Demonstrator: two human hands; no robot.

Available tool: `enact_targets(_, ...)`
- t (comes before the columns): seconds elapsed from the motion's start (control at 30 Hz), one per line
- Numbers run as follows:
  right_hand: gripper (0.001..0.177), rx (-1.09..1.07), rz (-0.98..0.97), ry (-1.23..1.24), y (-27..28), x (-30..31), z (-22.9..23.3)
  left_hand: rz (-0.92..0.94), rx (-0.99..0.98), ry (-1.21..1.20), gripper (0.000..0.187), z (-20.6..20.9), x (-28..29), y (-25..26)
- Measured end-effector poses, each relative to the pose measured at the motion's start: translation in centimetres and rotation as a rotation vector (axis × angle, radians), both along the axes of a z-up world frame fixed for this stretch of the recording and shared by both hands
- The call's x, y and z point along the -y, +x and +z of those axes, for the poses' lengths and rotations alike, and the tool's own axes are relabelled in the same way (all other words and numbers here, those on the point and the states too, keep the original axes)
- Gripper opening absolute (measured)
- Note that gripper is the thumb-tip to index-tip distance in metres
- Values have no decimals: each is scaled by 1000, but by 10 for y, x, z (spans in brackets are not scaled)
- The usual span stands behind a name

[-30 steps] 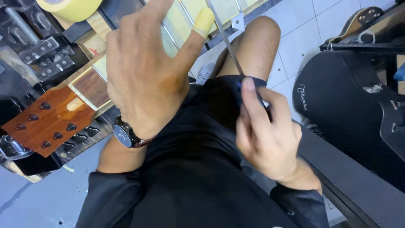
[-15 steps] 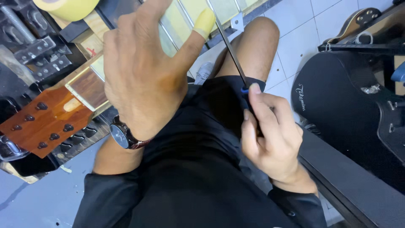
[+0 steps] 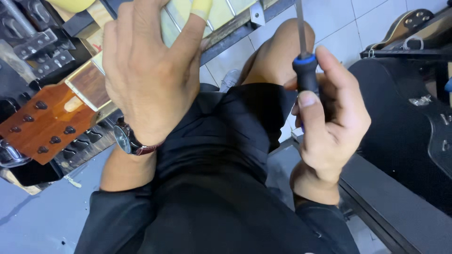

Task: The person files the frets on a guitar neck using a small metal file. The fretboard is taped off to protect the wood. The person works methodically along the frets, applying the file to each one.

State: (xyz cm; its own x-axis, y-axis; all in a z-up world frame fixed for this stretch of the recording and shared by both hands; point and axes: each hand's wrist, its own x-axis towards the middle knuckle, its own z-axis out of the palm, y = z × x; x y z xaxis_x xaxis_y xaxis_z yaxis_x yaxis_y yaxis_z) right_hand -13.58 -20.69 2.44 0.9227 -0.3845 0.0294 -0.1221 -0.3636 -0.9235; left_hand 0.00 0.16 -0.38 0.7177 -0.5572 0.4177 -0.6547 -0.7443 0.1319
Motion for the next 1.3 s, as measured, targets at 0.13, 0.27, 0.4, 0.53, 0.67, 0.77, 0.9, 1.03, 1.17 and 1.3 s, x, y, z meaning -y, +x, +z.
enact_targets(0.13, 48, -1, 93, 155, -4, 6, -8, -60, 41, -30, 22, -2, -5, 2)
enact_targets(0.27, 41, -157, 179, 164, -1, 7, -2, -87, 14, -47, 29, 2, -3, 1)
enact_targets(0.4, 33, -114, 231, -113, -14, 9, 7, -41, -42, -89, 10, 4, 1, -1)
enact_targets(0.53, 32, -47, 338, -183, 33, 7, 9, -38, -69, -101, 8, 6, 4, -3)
enact_targets(0.67, 39, -54, 431, -181, 55, 6, 15, 14, -116, -114, 7, 10, 6, -5)
enact_targets(0.77, 34, -48, 409, -207, 15, 14, 16, 49, -179, -138, 18, 11, 7, -6)
enact_targets(0.9, 31, -62, 382, -265, 5, 13, 24, 170, -301, -185, 45, 13, 11, -7)
enact_targets(1.03, 34, 37, 470, -238, 57, 4, 18, -36, -64, -75, 22, 7, 4, -2)
enact_targets(1.17, 35, 13, 437, -274, 36, 5, 20, -1, -93, -49, 21, 5, 3, -5)
enact_targets(1.3, 33, -88, 331, -246, 15, 6, 27, 154, -330, -157, 48, 19, 13, -4)
